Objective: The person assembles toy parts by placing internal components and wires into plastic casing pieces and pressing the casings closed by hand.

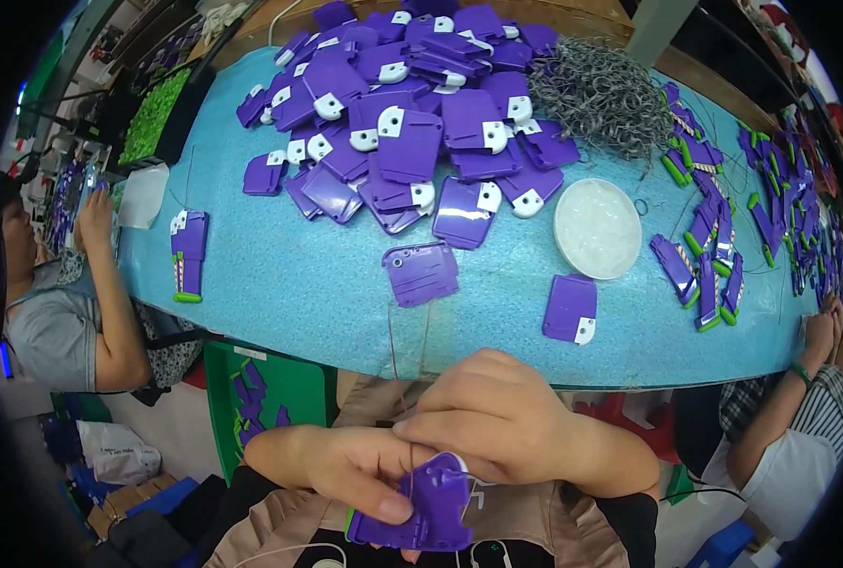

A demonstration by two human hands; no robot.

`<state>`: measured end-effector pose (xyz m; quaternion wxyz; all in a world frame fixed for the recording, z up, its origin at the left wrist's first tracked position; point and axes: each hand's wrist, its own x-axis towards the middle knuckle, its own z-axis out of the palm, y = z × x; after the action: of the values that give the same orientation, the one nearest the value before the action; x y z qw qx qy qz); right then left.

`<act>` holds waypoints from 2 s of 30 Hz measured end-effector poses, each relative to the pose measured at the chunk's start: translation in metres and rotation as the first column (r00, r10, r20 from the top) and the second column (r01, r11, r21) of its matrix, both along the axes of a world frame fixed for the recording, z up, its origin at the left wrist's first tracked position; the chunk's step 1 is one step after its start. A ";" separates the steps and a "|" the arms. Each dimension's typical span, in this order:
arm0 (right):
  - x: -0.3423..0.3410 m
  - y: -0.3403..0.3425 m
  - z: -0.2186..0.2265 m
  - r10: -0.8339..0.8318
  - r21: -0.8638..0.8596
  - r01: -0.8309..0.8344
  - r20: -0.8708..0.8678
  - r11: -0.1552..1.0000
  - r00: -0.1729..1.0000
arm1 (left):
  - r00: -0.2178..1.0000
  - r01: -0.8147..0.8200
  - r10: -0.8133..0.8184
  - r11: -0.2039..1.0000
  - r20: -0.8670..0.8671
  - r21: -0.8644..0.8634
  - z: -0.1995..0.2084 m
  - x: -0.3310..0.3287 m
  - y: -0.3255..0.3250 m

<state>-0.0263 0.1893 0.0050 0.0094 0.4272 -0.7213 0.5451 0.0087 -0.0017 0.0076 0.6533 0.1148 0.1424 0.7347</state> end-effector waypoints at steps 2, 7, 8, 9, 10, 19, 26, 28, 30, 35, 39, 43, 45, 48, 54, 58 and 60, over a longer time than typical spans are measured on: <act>0.002 0.000 0.002 0.034 0.033 -0.033 -0.031 0.999 0.999 | 0.996 0.043 -0.041 0.999 -0.074 0.021 0.001 -0.006 -0.001; -0.017 0.003 -0.003 -0.366 0.198 0.519 -0.508 0.831 0.780 | 0.777 -0.252 0.303 0.953 -0.552 0.169 -0.006 -0.001 0.012; -0.026 0.008 -0.008 -0.443 0.234 0.578 -0.443 0.782 0.779 | 0.679 -0.338 0.304 0.937 -0.668 0.082 0.001 -0.003 0.009; -0.035 0.013 -0.014 -0.510 0.272 0.619 -0.378 0.737 0.773 | 0.497 -0.465 0.312 0.884 -0.810 0.055 0.006 -0.009 0.007; -0.028 0.016 -0.010 -0.532 0.169 0.540 -0.089 0.825 0.842 | 0.296 -0.585 0.277 0.809 -0.914 0.056 0.008 -0.012 0.006; -0.005 0.010 -0.006 -0.405 -0.093 0.397 -0.105 0.913 0.908 | 0.580 -0.647 0.140 0.677 -0.803 -0.350 0.008 -0.013 0.008; -0.004 0.014 -0.003 -0.426 0.004 0.439 -0.233 0.899 0.874 | 0.522 -0.689 0.173 0.662 -0.835 -0.293 0.010 -0.016 0.009; -0.003 0.015 -0.003 -0.400 0.008 0.414 -0.238 0.910 0.885 | 0.506 -0.704 0.185 0.653 -0.843 -0.280 0.007 -0.014 0.010; -0.004 0.014 0.000 -0.366 0.021 0.369 -0.074 0.929 0.928 | 0.489 -0.718 0.194 0.643 -0.850 -0.267 0.007 -0.015 0.009; 0.001 0.014 0.019 -0.036 -0.206 0.294 0.762 0.933 0.646 | 0.614 -0.634 0.229 0.713 -0.755 -0.299 0.005 -0.013 0.002; -0.017 0.014 0.028 -0.024 -0.165 0.193 0.697 0.967 0.717 | 0.640 -0.580 0.315 0.796 -0.701 -0.172 0.005 -0.016 -0.005; -0.051 0.024 0.018 -0.730 0.124 0.734 -0.086 0.668 0.678 | 0.719 -0.589 0.344 0.763 -0.604 -0.266 0.014 -0.016 -0.004; -0.023 0.014 0.033 -0.537 0.185 0.602 -0.305 0.776 0.786 | 0.682 -0.651 0.345 0.689 -0.645 -0.319 0.003 -0.010 -0.003; -0.008 -0.003 0.025 -0.355 0.243 0.407 -0.232 0.880 0.906 | 0.627 -0.728 0.341 0.578 -0.701 -0.370 0.000 -0.007 0.007; -0.005 0.003 0.010 -0.314 0.108 0.296 0.224 0.949 0.923 | 0.299 -0.761 0.067 0.619 -0.952 -0.195 0.005 -0.021 0.010; -0.008 0.008 0.008 -0.213 0.044 0.211 0.348 0.976 0.913 | 0.298 -0.694 0.032 0.693 -0.954 -0.194 0.002 -0.024 0.011; -0.012 0.012 0.005 -0.228 -0.042 0.251 0.290 0.967 0.929 | 0.157 -0.785 0.114 0.617 -0.981 -0.054 -0.001 -0.017 0.014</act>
<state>-0.0381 0.2015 0.0097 -0.0106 0.2530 -0.7399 0.6232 -0.0078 0.0127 0.0071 0.1751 0.2548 0.7236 0.6171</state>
